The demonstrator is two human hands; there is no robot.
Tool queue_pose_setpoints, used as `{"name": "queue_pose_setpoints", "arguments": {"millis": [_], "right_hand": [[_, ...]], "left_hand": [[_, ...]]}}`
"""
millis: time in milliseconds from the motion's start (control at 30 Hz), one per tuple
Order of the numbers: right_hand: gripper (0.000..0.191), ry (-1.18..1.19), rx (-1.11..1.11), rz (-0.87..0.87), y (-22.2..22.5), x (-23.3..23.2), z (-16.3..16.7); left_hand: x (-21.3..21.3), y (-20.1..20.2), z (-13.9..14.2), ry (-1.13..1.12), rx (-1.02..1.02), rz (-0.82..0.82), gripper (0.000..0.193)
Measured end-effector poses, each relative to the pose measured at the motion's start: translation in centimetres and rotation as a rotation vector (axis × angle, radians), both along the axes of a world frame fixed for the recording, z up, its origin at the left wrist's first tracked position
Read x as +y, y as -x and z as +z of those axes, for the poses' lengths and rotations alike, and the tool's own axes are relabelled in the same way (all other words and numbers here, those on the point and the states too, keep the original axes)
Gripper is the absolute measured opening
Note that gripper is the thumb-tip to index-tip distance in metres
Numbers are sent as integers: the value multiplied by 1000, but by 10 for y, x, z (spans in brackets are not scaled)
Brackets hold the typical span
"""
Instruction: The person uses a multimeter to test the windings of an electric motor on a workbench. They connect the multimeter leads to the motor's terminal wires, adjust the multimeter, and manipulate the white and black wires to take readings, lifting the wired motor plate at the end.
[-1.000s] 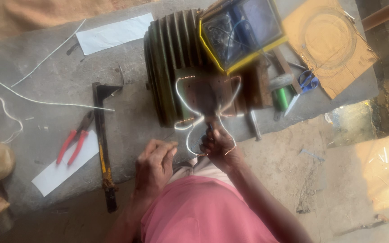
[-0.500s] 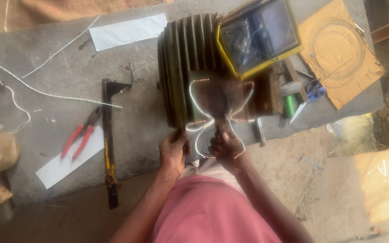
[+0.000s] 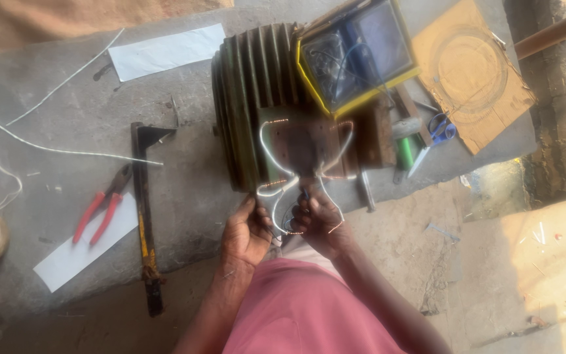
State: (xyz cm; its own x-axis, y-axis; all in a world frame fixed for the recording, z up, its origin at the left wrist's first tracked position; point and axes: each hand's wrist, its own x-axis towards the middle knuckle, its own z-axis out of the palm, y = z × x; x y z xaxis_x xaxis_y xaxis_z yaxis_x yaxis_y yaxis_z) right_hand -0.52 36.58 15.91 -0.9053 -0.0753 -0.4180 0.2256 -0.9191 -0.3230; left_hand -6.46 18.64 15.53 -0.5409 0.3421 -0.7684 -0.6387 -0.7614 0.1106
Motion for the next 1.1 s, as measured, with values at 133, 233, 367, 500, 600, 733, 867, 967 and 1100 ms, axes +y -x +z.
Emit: {"name": "queue_pose_setpoints", "arguments": {"millis": [133, 233, 367, 500, 600, 733, 867, 967, 1100], "right_hand": [[54, 41, -15, -6, -1, -3, 9], [60, 83, 2, 6, -3, -4, 16], [59, 123, -7, 5, -1, -6, 22], [59, 125, -22, 1, 1, -5, 23], [58, 134, -34, 4, 1, -4, 22], [60, 130, -34, 6, 0, -4, 21], [59, 146, -20, 13, 1, -4, 22], [60, 144, -13, 15, 2, -3, 24], [61, 134, -21, 17, 1, -3, 27]], "left_hand": [[-1, -2, 2, -20, 20, -13, 23], [0, -2, 5, -45, 27, -9, 22], [0, -1, 7, -76, 24, 9, 21], [0, 0, 6, -38, 22, 13, 22], [1, 0, 4, -18, 14, 13, 22], [0, -1, 2, -39, 40, 21, 20], [0, -1, 3, -54, 50, 30, 19], [1, 0, 4, -47, 41, 26, 19], [0, 0, 5, -40, 29, 26, 19]]}}
